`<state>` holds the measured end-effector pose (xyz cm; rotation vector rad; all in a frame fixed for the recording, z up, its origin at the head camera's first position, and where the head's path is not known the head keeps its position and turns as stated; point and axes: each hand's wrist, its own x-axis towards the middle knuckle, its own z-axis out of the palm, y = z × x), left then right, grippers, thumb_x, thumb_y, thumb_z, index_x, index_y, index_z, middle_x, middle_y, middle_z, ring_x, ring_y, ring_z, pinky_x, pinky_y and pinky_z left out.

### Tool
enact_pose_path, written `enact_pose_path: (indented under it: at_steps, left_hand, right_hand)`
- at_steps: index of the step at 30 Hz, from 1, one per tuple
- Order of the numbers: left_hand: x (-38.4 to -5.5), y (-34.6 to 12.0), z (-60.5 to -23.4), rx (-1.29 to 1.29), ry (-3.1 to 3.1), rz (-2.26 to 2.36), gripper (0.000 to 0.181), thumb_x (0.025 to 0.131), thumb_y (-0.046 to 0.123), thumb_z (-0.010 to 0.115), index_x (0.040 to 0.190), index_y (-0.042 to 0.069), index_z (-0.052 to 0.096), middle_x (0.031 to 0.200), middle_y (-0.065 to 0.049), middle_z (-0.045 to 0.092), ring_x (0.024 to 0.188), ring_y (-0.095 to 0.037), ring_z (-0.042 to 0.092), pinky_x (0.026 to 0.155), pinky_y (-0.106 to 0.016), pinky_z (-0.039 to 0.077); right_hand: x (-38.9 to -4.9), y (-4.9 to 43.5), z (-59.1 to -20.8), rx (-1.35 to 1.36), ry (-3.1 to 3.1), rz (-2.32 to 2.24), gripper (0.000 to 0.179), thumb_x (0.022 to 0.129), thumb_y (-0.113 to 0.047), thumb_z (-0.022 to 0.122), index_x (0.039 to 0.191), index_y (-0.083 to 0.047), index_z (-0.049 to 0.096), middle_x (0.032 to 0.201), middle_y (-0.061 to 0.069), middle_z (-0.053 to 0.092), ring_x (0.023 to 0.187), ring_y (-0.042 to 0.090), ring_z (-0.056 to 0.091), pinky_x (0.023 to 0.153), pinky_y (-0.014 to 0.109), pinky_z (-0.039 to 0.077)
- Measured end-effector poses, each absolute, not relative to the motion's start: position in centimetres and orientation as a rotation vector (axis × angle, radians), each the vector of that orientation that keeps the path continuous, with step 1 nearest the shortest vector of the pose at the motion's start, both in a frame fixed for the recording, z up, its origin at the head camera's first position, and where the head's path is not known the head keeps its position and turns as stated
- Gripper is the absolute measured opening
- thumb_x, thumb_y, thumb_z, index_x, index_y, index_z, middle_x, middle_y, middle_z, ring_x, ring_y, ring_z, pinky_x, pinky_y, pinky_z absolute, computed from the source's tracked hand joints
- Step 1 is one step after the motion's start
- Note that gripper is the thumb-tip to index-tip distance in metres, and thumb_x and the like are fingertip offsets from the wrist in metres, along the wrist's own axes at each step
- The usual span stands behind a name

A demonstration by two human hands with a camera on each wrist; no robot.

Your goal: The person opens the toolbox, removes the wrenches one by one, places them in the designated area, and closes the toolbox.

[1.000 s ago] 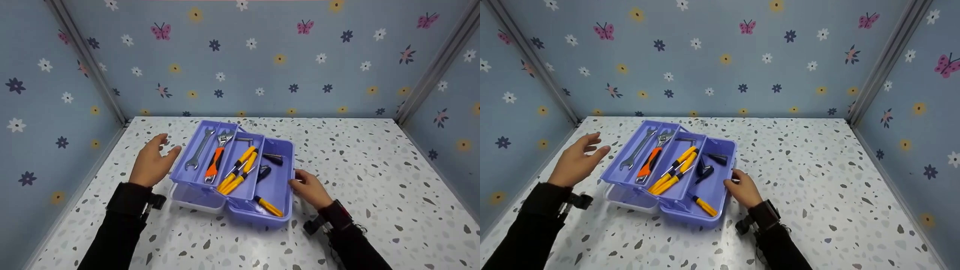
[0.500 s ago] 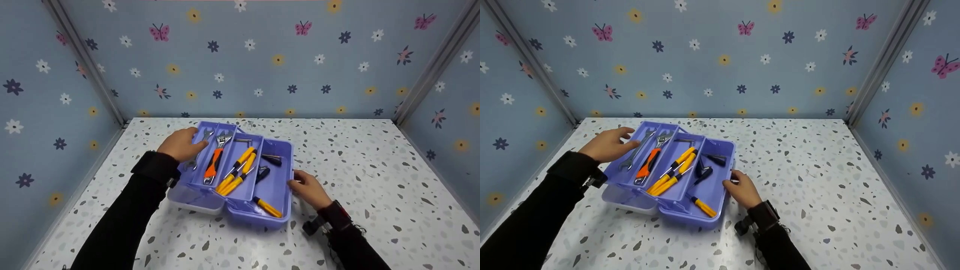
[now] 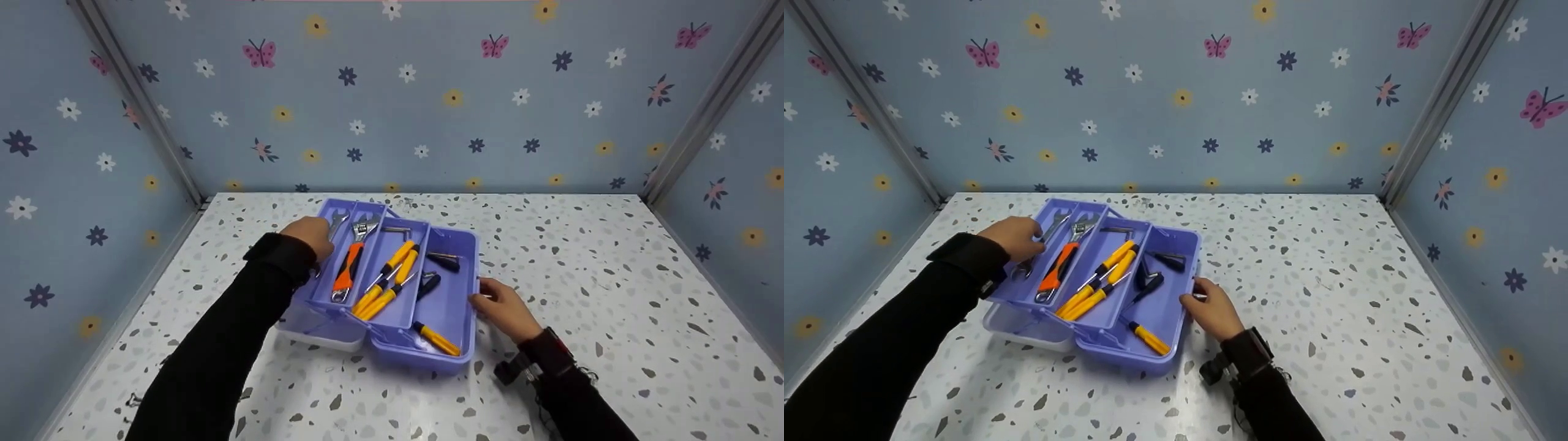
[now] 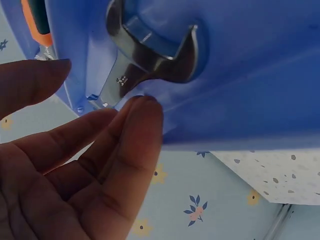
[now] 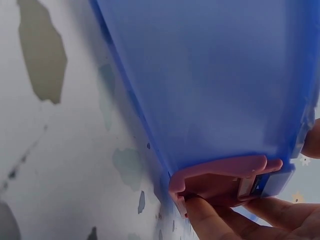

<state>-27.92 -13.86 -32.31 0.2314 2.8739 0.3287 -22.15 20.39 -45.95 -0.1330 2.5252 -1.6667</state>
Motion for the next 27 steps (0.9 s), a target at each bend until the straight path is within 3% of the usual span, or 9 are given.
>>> enact_pose_path:
  at_steps: [7,10,15,23,27]
  left_hand:
    - [-28.7,-13.7,-33.0,0.274,2.88,0.22,0.014,0.084,0.001,0.057,0.071,0.004,0.053,0.078,-0.011,0.059,0.066,-0.021,0.049,0.064,-0.031,0.045]
    - [-29.0,-13.7,-33.3,0.285,2.894,0.202,0.005,0.082,-0.001,0.058,0.078,-0.002,0.061,0.091,-0.019,0.068,0.073,-0.024,0.057,0.072,-0.038,0.053]
    - [-28.8,-13.2,-33.0,0.29,2.922,0.146,0.013,0.081,-0.001,0.059,0.089,-0.007,0.067,0.103,-0.024,0.071,0.081,-0.027,0.062,0.082,-0.044,0.055]
    - [-28.4,-13.0,-32.4,0.336,2.929,0.084,0.008,0.084,-0.002,0.055,0.081,-0.003,0.061,0.097,-0.023,0.071,0.086,-0.034,0.066,0.081,-0.045,0.055]
    - [-28.6,-13.1,-32.1,0.324,2.938,0.124,0.023,0.084,0.0,0.058,0.065,0.006,0.049,0.073,-0.014,0.061,0.07,-0.026,0.059,0.07,-0.038,0.052]
  right_hand:
    - [-22.1,20.5,-46.1,-0.15,2.507,-1.662,0.052,0.091,-0.018,0.059,0.138,0.003,0.05,0.132,0.025,0.059,0.109,0.025,0.063,0.089,0.03,0.054]
    - [-22.0,20.4,-45.7,-0.136,2.499,-1.66,0.052,0.092,-0.017,0.059,0.138,0.004,0.049,0.132,0.025,0.059,0.109,0.026,0.062,0.09,0.032,0.054]
    - [-22.1,20.5,-45.7,-0.123,2.498,-1.666,0.05,0.092,-0.016,0.059,0.138,0.004,0.05,0.131,0.024,0.059,0.11,0.026,0.063,0.091,0.032,0.054]
    - [-22.2,20.6,-45.9,-0.14,2.496,-1.679,0.051,0.092,-0.017,0.06,0.137,0.004,0.05,0.13,0.024,0.06,0.107,0.025,0.064,0.088,0.031,0.055]
    - [-22.2,20.6,-45.8,-0.141,2.497,-1.684,0.051,0.092,-0.016,0.06,0.137,0.003,0.051,0.13,0.024,0.06,0.11,0.027,0.063,0.09,0.033,0.055]
